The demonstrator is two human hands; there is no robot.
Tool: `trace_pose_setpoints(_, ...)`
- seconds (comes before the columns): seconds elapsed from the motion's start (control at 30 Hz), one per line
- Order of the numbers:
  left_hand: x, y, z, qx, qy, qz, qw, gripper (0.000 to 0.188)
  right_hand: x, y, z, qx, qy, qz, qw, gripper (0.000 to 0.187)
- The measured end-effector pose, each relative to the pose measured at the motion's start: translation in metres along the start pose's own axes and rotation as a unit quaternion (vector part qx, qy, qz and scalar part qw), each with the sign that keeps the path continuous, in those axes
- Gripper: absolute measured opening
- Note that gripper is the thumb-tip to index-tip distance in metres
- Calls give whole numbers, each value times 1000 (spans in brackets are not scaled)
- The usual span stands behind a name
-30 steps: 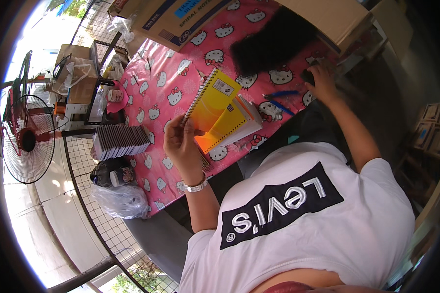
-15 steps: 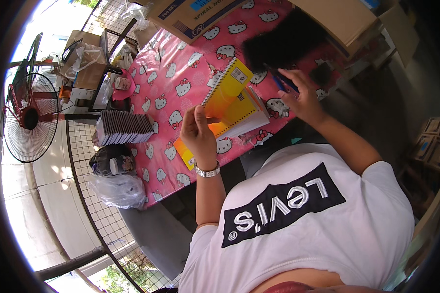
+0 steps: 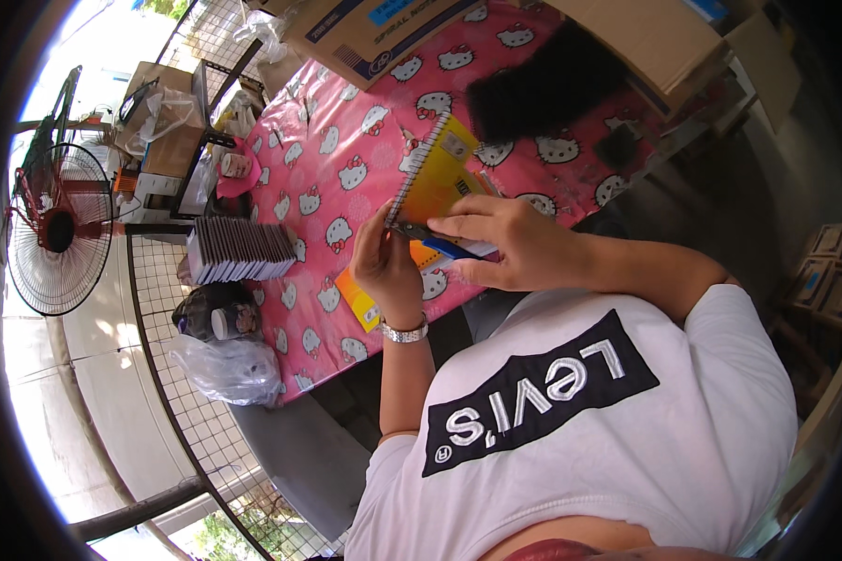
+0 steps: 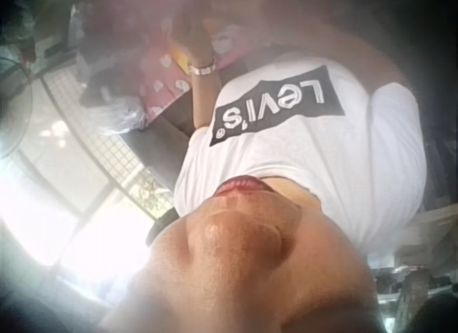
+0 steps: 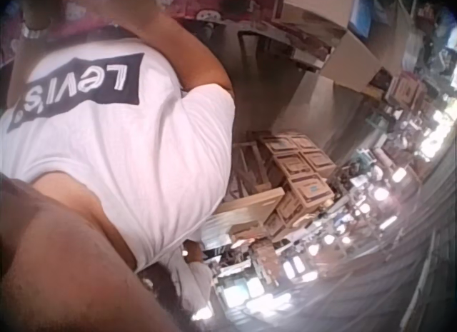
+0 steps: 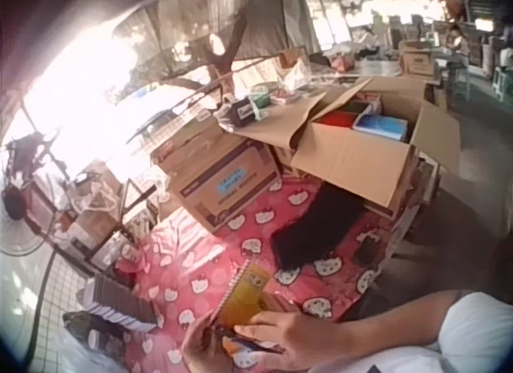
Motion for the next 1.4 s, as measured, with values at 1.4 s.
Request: trace_pose_setpoints(1.4, 49, -67, 15, -372, -200, -369, 828, 32, 232, 96, -111, 296, -212, 247, 898, 30)
Point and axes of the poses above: each hand's wrist, its own z-axis away from the middle knuckle, its own y-axis out of the back of the hand, x = y × z, the point moved 8 cm from there along -z, towards the middle knuckle, and after that the axes turned 7 degrees about -y, right-handed, at the moved point
